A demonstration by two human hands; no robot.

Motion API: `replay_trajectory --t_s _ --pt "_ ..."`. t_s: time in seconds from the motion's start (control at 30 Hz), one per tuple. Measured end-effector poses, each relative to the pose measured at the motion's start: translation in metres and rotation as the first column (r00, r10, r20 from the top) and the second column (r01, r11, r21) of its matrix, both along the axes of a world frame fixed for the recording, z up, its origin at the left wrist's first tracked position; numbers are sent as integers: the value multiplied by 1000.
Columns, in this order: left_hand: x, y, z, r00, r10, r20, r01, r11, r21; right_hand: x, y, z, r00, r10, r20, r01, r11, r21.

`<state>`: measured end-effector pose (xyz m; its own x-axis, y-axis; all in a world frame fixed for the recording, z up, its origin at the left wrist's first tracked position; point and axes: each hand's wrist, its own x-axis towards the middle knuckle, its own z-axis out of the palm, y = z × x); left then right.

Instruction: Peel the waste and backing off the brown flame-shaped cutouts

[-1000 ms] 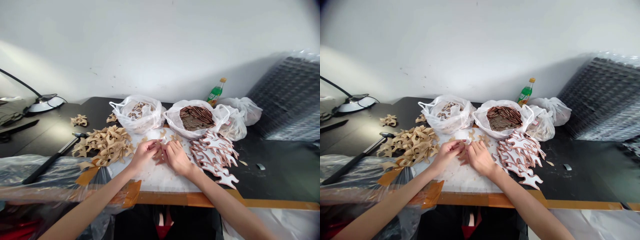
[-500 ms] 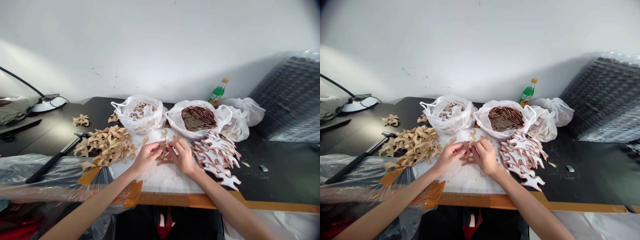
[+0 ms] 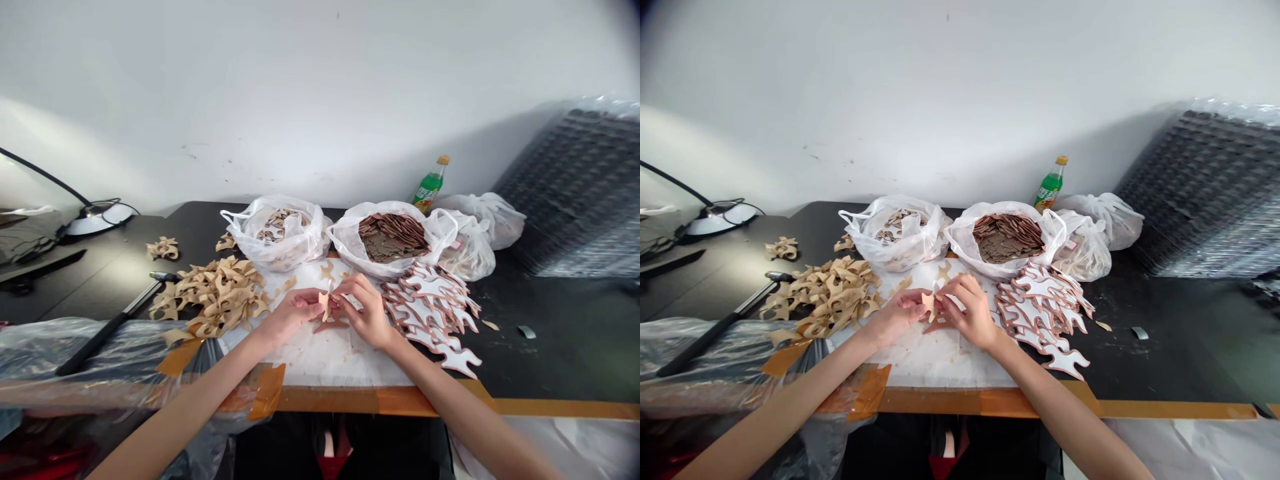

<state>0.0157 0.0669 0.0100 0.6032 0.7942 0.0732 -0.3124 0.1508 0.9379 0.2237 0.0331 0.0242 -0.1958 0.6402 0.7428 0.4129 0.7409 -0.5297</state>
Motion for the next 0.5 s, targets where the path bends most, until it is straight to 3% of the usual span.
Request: replay_trajectory --t_s 0.1,0.2,0.33,0.5 --pt "2 0 0 1000 -3 13 4 997 -83 0 -1 -2 996 -66 52 64 997 53" --pt "4 0 -2 996 89 15 -87 991 -106 -1 -2 -5 979 -135 155 112 982 149" --pt "4 1 -6 989 141 36 -135 981 -137 -2 -3 -8 947 -170 274 106 966 234" --pt "2 2 -4 987 148 67 -136 979 -153 -4 -5 -6 927 -158 340 76 967 243"
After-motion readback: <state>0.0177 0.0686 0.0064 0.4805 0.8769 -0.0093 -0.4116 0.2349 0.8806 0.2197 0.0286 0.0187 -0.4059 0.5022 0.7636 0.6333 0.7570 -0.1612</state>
